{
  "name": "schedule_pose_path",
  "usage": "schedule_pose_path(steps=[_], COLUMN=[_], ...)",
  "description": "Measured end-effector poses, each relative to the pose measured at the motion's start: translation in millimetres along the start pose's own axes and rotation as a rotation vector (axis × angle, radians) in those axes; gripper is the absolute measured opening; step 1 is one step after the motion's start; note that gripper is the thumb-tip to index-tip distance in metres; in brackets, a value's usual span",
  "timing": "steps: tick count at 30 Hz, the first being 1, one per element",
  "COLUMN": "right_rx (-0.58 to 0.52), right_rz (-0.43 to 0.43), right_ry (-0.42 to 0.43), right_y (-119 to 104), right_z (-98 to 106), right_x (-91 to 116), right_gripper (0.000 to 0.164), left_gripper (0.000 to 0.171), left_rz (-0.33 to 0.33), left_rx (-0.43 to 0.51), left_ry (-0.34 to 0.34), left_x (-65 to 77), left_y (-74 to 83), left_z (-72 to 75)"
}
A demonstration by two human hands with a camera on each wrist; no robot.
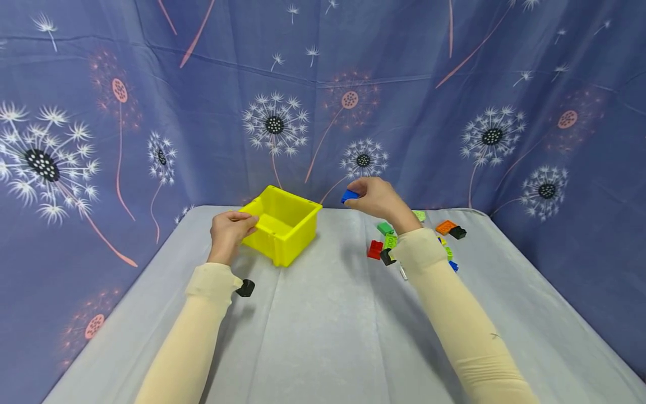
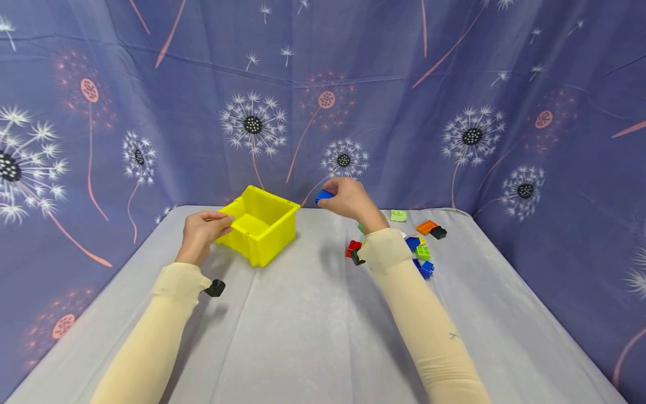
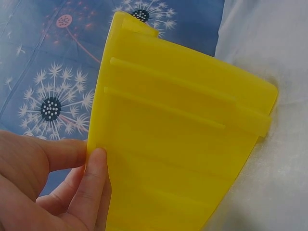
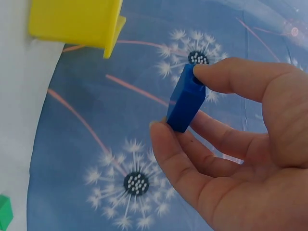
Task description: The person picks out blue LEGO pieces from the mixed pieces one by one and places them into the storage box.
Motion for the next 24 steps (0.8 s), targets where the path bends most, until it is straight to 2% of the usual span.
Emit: schedule_pose_path(steps=[15, 24], right_rx=[-0.049, -0.073], right_rz=[0.054, 0.074], right_ry=[0.045, 0.029], right_y=[-43, -61], right_z=[-15, -34], right_x=[-14, -26], right_gripper=[0.046, 0.046], left_gripper=[0.029, 0.03], left_rz=[-0.015, -0.019], left_rx=[0.015, 0.023], left_ry=[0.003, 0.004], left_x=[1.5, 2.4], left_y=[1.6, 1.2], left_z=[-0.8, 0.0])
Point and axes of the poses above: each hand's wrist, its own x-axis away from the middle knuckle, its own z-axis out of the back of the hand, y = z × x, the point moved 7 cm from there along -x, towards the middle knuckle, and after that the axes turned 3 degrees about z, right-handed, at the moved point
